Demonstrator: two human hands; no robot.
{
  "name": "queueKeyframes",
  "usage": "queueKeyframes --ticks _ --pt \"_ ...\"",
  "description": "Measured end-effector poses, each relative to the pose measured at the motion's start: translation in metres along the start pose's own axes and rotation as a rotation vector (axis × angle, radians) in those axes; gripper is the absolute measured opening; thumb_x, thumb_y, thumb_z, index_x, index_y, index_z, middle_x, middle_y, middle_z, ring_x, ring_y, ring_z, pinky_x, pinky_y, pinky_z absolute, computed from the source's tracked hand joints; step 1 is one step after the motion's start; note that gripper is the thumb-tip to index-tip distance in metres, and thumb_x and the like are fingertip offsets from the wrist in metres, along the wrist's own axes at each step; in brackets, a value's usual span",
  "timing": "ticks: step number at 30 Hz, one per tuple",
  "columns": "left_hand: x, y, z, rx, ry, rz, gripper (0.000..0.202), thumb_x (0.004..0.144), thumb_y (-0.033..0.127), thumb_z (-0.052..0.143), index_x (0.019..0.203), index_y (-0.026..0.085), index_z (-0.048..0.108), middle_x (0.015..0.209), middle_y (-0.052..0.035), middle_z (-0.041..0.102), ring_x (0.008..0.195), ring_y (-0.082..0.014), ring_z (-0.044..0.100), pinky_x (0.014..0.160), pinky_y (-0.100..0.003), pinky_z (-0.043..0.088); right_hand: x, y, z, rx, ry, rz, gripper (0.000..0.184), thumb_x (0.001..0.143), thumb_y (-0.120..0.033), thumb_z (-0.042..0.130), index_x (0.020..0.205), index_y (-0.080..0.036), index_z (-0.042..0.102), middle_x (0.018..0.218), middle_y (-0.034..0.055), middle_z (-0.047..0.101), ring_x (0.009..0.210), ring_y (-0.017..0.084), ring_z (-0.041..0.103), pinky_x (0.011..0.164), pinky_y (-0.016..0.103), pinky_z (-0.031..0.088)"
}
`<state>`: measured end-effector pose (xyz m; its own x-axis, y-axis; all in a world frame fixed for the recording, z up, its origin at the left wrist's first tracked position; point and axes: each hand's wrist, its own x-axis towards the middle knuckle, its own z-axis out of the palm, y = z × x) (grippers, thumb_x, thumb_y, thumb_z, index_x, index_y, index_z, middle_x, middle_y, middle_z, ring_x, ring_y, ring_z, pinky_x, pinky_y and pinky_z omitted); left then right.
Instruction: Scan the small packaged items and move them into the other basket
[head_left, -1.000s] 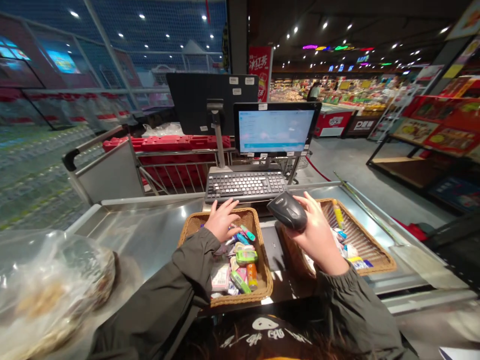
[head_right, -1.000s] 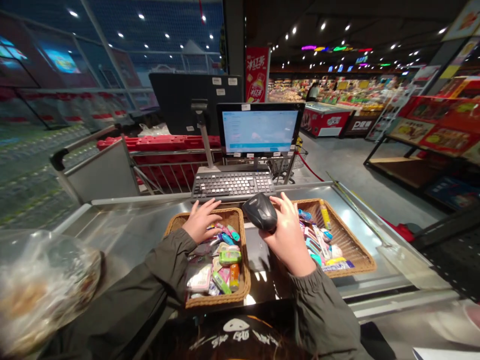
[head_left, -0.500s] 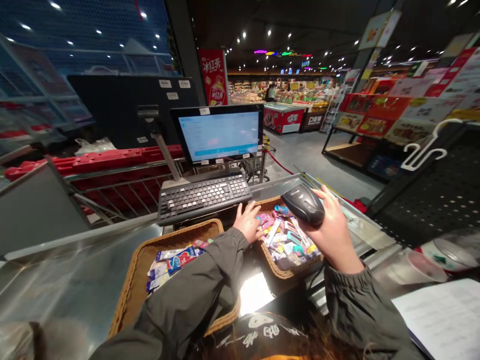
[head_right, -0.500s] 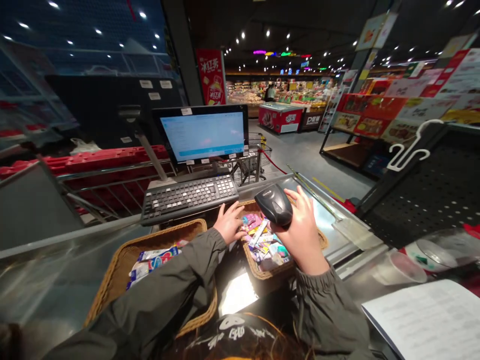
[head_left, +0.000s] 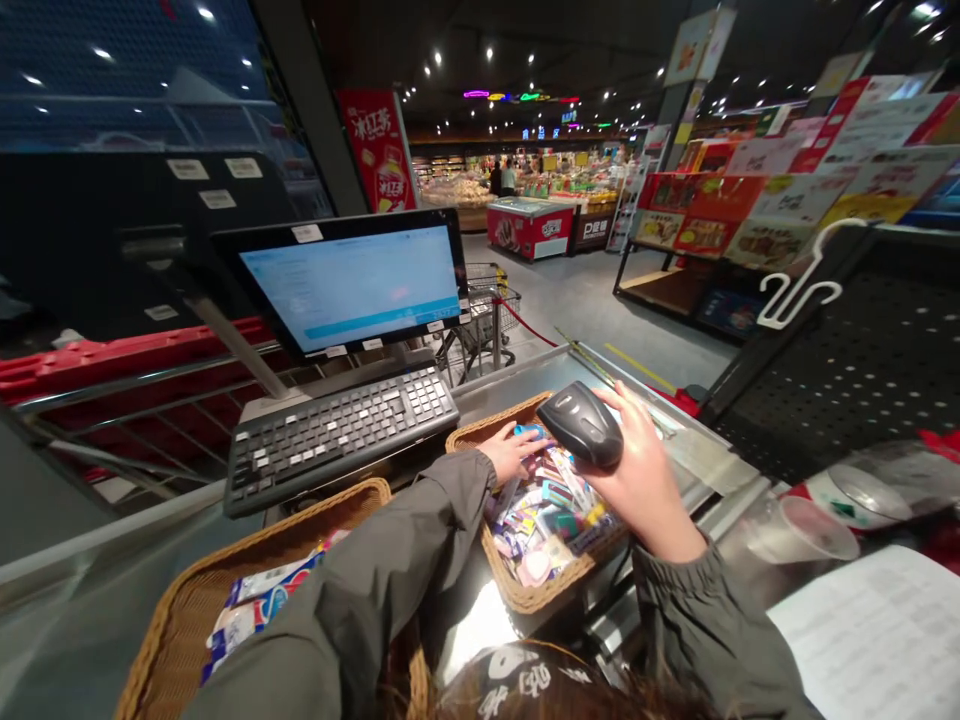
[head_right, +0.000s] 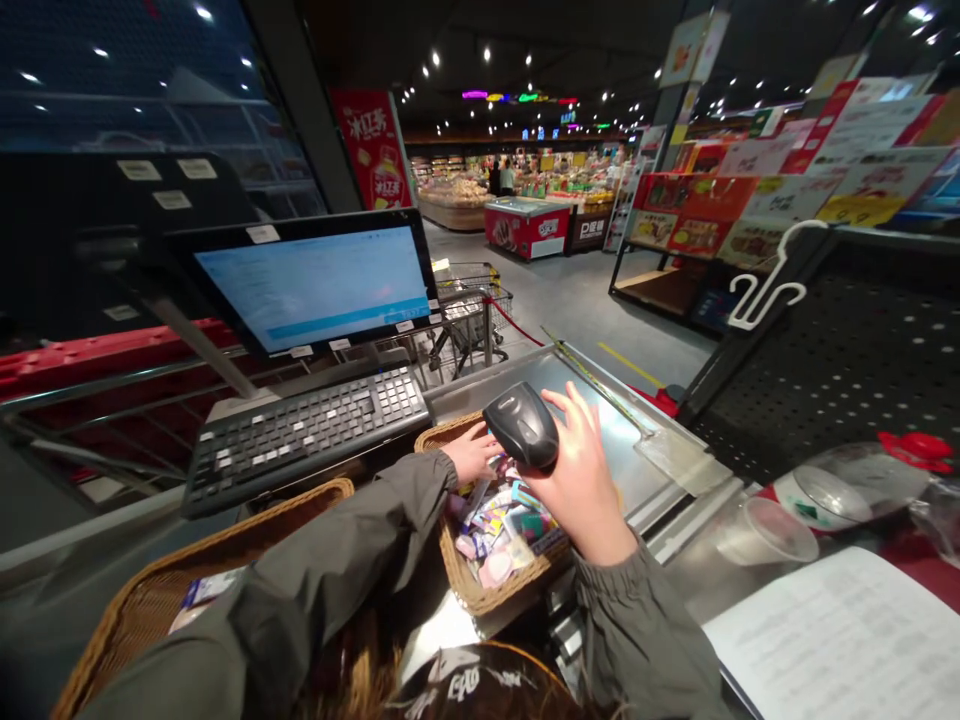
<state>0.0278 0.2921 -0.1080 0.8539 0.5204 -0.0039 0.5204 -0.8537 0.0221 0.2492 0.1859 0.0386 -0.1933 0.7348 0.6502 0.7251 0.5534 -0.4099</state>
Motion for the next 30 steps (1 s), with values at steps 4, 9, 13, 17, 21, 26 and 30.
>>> queueKeyframes --ticks 4,9,13,17,21,26,30 --pt "0.017 -0.013 0.026 -0.099 -0.047 0.124 0.052 0.086 0.029 0.067 0.136 0.026 0.055 0.148 -0.0070 0.049 0.142 -0.0255 0.036 0.122 -0.051 0.010 0.006 0.008 0.007 0.003 -0.046 0.027 0.050 0.075 -0.030 0.067 0.122 -0.019 0.055 0.132 0.0174 0.054 0.141 0.041 0.034 0.111 0.067 0.030" --pt "0.022 -0.018 0.042 -0.149 -0.112 0.197 0.071 0.083 0.018 0.063 0.149 0.027 0.038 0.154 -0.0042 0.042 0.143 -0.0236 0.034 0.123 -0.050 0.009 0.013 0.017 0.014 0.008 -0.044 0.054 0.049 0.076 -0.029 0.065 0.123 -0.019 0.055 0.132 0.0177 0.055 0.141 0.040 0.034 0.112 0.066 0.029" --pt "0.022 -0.016 0.035 -0.136 -0.109 0.219 0.065 0.085 0.018 0.056 0.147 0.025 0.040 0.155 -0.0029 0.040 0.144 -0.0218 0.034 0.123 -0.046 0.012 0.016 0.021 0.018 0.010 -0.058 0.074 0.047 0.074 -0.028 0.066 0.119 -0.018 0.056 0.132 0.0173 0.055 0.141 0.040 0.034 0.113 0.066 0.028" --pt "0.019 -0.017 0.016 -0.095 -0.060 0.222 0.055 0.084 0.016 0.056 0.137 0.030 0.054 0.148 -0.0008 0.050 0.141 -0.0177 0.039 0.123 -0.040 0.013 0.016 0.020 0.020 0.008 -0.073 0.081 0.048 0.073 -0.027 0.067 0.120 -0.020 0.055 0.132 0.0166 0.055 0.141 0.040 0.034 0.113 0.066 0.028" --pt "0.014 -0.019 -0.014 -0.064 -0.010 0.153 0.041 0.081 0.015 0.060 0.118 0.030 0.067 0.137 0.0006 0.061 0.136 -0.0167 0.045 0.123 -0.041 0.014 0.015 0.016 0.016 0.012 -0.059 0.059 0.048 0.073 -0.028 0.069 0.118 -0.019 0.056 0.133 0.0171 0.055 0.141 0.041 0.034 0.112 0.066 0.030" --pt "-0.003 -0.019 -0.074 0.093 0.079 0.031 0.020 0.088 0.017 0.057 0.084 0.027 0.075 0.143 0.0030 0.055 0.144 -0.0194 0.034 0.123 -0.048 -0.002 0.010 0.014 0.006 -0.018 -0.010 0.002 0.046 0.076 -0.033 0.069 0.117 -0.018 0.056 0.134 0.0179 0.053 0.141 0.041 0.034 0.112 0.066 0.030" --pt "-0.030 -0.013 -0.129 0.191 0.202 -0.141 0.023 0.090 0.018 0.056 0.075 0.022 0.073 0.148 0.0005 0.049 0.147 -0.0250 0.028 0.120 -0.057 -0.009 0.008 0.006 0.000 -0.043 0.034 -0.045 0.044 0.078 -0.034 0.066 0.117 -0.018 0.055 0.133 0.0179 0.053 0.141 0.041 0.034 0.112 0.068 0.030"
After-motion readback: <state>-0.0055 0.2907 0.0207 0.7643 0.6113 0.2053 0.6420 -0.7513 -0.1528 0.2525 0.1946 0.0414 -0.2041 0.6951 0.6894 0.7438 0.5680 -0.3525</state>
